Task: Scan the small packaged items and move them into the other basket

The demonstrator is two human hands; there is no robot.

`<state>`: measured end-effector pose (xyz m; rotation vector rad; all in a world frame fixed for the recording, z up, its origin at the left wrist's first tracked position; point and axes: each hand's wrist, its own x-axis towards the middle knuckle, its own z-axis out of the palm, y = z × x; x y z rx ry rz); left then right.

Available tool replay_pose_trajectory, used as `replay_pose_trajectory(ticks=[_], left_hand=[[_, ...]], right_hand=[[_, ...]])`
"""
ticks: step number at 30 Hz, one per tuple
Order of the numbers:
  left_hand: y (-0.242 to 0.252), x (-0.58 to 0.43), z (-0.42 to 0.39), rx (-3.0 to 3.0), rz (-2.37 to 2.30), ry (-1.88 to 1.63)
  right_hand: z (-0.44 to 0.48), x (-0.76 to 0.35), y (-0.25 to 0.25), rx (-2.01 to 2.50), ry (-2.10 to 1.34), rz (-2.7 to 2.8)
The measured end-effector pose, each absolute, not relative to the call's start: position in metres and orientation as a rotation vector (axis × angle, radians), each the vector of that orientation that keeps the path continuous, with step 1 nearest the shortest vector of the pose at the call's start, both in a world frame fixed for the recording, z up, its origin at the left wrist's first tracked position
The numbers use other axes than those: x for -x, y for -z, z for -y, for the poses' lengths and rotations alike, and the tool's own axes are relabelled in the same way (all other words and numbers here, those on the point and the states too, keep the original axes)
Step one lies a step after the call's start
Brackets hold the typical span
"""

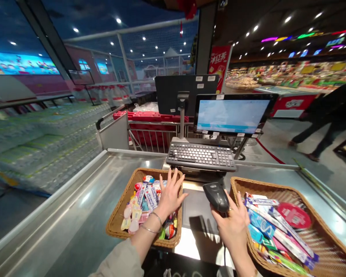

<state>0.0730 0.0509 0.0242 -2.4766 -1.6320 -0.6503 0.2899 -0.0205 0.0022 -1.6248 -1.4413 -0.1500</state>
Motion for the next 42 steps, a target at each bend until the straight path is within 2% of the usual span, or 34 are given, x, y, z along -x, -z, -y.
replay_pose_trajectory(ticks=[20,30,42], left_hand=[[0.009,0.035,-0.014,2.285,1.95,0.345],[-0.002,0.092,-0.006,2.254,2.045,0.154],[0.006,0.088,0.043,1.932,2.453,0.018]], right_hand=[[0.013,-0.246,0.003,1.555,-0.075,1.583],[0.011,-0.244,0.006,1.541,-0.08,1.619],[0.005,-0.232,-0.002,1.495,-0.123,1.66]])
